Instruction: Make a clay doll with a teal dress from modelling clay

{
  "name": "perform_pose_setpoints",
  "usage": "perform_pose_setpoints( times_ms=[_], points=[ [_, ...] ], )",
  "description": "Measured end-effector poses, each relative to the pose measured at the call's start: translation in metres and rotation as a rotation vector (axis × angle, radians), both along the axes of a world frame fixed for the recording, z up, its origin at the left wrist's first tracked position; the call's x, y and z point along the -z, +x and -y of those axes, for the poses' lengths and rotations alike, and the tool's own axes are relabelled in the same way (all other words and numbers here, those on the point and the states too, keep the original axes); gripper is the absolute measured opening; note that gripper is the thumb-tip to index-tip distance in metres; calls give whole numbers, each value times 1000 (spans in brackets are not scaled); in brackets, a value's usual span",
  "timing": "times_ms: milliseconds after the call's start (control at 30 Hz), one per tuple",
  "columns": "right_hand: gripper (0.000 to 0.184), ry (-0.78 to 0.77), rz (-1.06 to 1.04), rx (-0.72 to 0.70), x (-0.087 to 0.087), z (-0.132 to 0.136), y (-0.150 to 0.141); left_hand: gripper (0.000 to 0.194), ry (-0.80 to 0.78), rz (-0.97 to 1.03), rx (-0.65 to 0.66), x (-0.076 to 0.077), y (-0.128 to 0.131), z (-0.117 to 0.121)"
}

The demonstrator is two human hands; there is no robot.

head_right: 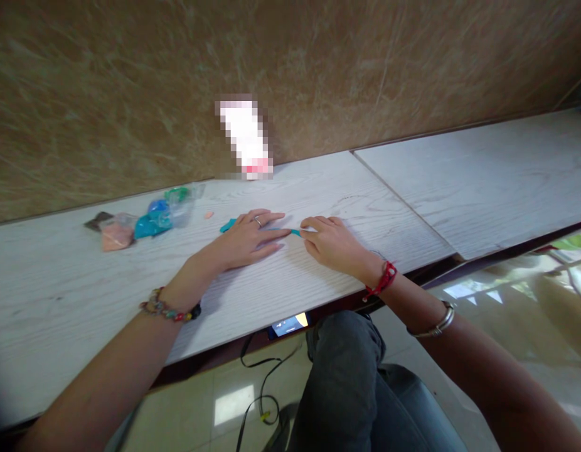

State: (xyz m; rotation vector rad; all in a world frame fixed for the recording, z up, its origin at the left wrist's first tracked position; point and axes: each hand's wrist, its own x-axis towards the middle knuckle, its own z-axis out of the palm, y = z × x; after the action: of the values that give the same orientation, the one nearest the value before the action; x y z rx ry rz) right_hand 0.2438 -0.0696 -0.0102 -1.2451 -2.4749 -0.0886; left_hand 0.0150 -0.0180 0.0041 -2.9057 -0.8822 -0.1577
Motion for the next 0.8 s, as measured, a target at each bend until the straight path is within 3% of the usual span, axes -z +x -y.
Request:
perform_pose_setpoints(
  times_ms=[133, 267, 533, 800],
  points=[
    [29, -72, -141, -36, 4, -6, 8, 40, -16, -14, 6, -2, 0, 0],
    [32, -30, -303, -8, 5, -9, 15, 40, -3, -3, 4, -2, 1, 0],
    [30, -6, 13, 27, 1, 3, 9, 40, -2, -6, 3, 0, 0, 0],
    [31, -168, -190, -46, 5, -8, 19, 40, 29, 1, 21, -2, 3, 2]
  ],
)
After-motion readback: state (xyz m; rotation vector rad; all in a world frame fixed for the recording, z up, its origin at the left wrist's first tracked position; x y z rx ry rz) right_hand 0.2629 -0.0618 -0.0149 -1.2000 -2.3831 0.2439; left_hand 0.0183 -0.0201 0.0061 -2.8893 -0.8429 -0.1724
